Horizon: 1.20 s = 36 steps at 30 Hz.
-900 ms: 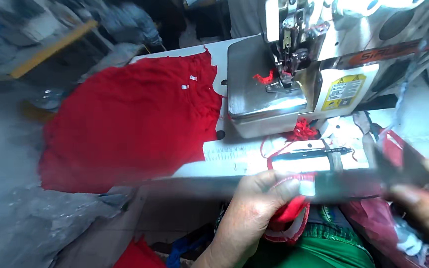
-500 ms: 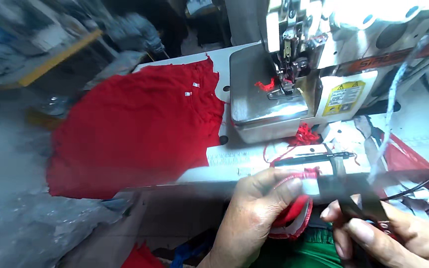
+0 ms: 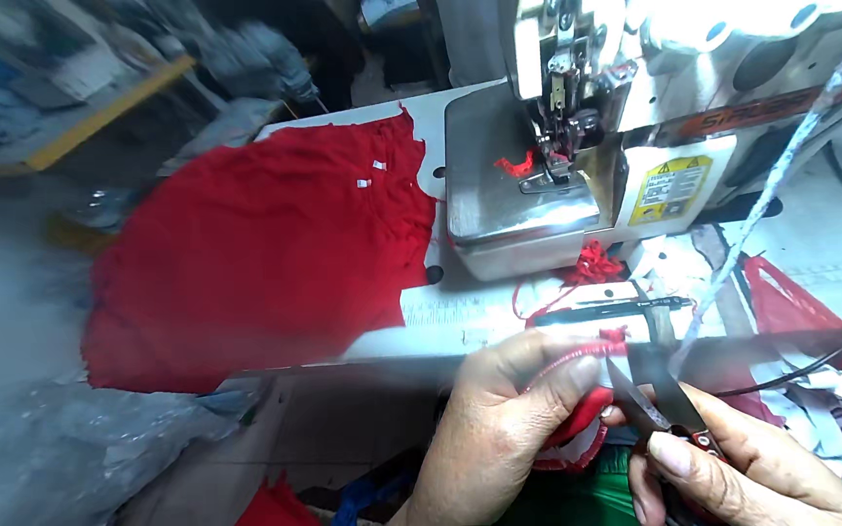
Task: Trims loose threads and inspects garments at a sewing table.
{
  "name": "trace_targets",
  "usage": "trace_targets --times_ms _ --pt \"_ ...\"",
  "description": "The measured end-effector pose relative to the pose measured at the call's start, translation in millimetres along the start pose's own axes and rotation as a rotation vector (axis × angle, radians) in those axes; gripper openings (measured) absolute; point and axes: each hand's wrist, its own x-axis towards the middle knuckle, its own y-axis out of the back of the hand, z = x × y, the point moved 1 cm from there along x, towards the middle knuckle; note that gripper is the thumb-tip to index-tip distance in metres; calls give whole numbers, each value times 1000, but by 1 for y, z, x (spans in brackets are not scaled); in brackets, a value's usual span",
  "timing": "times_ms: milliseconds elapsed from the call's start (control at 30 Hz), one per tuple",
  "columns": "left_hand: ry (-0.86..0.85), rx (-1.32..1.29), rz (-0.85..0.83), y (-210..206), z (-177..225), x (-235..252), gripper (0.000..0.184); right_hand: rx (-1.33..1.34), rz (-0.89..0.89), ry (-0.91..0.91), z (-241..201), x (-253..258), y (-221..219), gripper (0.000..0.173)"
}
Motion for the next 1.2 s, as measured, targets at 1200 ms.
trace_targets --times_ms 1200 --pt "-110 34 -17 1 -3 -1 16 303 -88 -86 -4 1 4 23"
